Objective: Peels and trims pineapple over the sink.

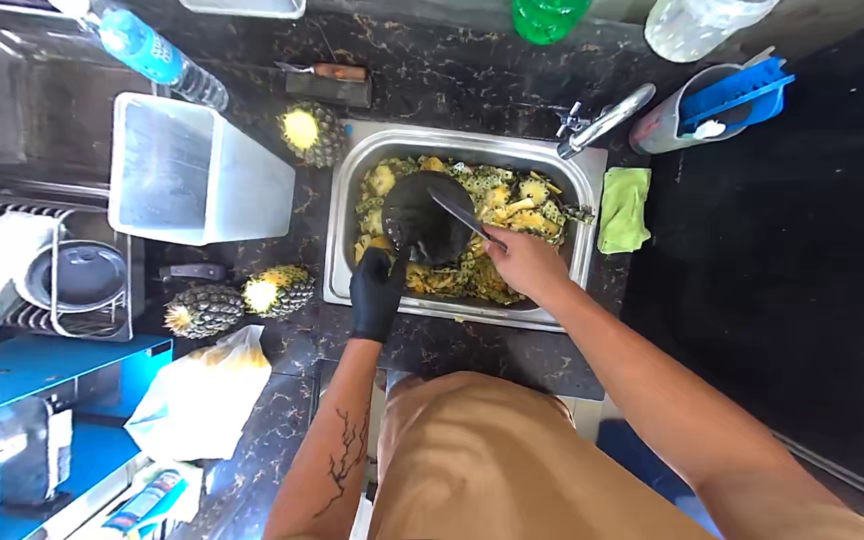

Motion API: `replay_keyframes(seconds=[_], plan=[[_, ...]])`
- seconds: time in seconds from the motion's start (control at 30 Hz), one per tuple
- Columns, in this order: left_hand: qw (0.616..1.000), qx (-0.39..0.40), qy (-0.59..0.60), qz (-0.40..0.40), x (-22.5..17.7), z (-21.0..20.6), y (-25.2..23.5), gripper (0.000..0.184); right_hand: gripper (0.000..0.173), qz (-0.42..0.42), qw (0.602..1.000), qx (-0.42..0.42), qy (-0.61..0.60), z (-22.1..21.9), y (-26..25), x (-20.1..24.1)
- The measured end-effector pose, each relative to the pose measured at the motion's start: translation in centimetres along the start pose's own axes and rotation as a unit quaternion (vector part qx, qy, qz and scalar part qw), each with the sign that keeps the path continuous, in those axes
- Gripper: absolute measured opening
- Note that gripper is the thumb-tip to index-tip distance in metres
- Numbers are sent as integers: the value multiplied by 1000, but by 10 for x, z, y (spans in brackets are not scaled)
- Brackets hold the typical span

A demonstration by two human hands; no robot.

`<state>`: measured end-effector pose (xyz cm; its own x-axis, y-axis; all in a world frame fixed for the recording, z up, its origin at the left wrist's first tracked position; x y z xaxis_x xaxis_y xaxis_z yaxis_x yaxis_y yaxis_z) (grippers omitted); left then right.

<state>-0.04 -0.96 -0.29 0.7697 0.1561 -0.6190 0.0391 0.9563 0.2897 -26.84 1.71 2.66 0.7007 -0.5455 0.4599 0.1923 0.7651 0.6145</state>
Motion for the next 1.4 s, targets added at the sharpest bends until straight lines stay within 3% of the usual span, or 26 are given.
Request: replay_keyframes(seconds=[0.07,0.13,0.2,0.3,0.37,0.43,0.5,0.6,0.77,0.9,1.07,1.23,1.4], plan=[[997,-63,-32,-25,17,11,17,9,43,1,1000,8,19,-6,-9,9],[991,-105,-66,-54,34,27,41,11,44,2,1000,17,15,-12,-10,9],[978,-176,-99,-45,44,47,61,46,44,15,1000,15,15,-9,-12,4],[927,-357,-109,29,65,67,69,96,43,66,997,28,26,-7,-16,-24],[916,-381,-42,115,78,72,60,118,42,83,993,73,41,-10,-17,-48],[915,-353,73,182,85,72,47,125,41,99,983,146,52,-9,-14,-64],[912,-319,165,196,84,69,39,121,38,110,970,194,92,-3,-6,-71],[910,-313,196,186,98,73,28,119,40,93,982,164,-4,-9,-4,-68],[935,-293,89,178,114,81,15,108,42,59,984,72,-151,-13,3,-53],[968,-223,69,98,79,77,20,108,44,46,971,22,-235,-17,8,-54],[989,-41,138,17,26,32,-11,103,42,1,969,20,-248,-19,6,-42],[997,26,70,-12,-6,-14,-46,100,41,-2,938,14,-347,-21,-1,-34],[996,56,-68,-19,-21,-21,-63,102,41,2,955,34,-293,-24,-1,-20]])
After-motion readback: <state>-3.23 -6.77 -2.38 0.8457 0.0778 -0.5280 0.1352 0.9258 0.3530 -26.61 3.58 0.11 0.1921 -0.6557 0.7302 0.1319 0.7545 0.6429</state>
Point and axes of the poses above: each hand's wrist, its own y-axis away from the middle knuckle, its own z-axis out of the back of the hand, x = y × z, the point moved 1 cm from there along -y, towards the middle knuckle, and after that the axes turned 10 degrees about -y, right-handed, at the moved point
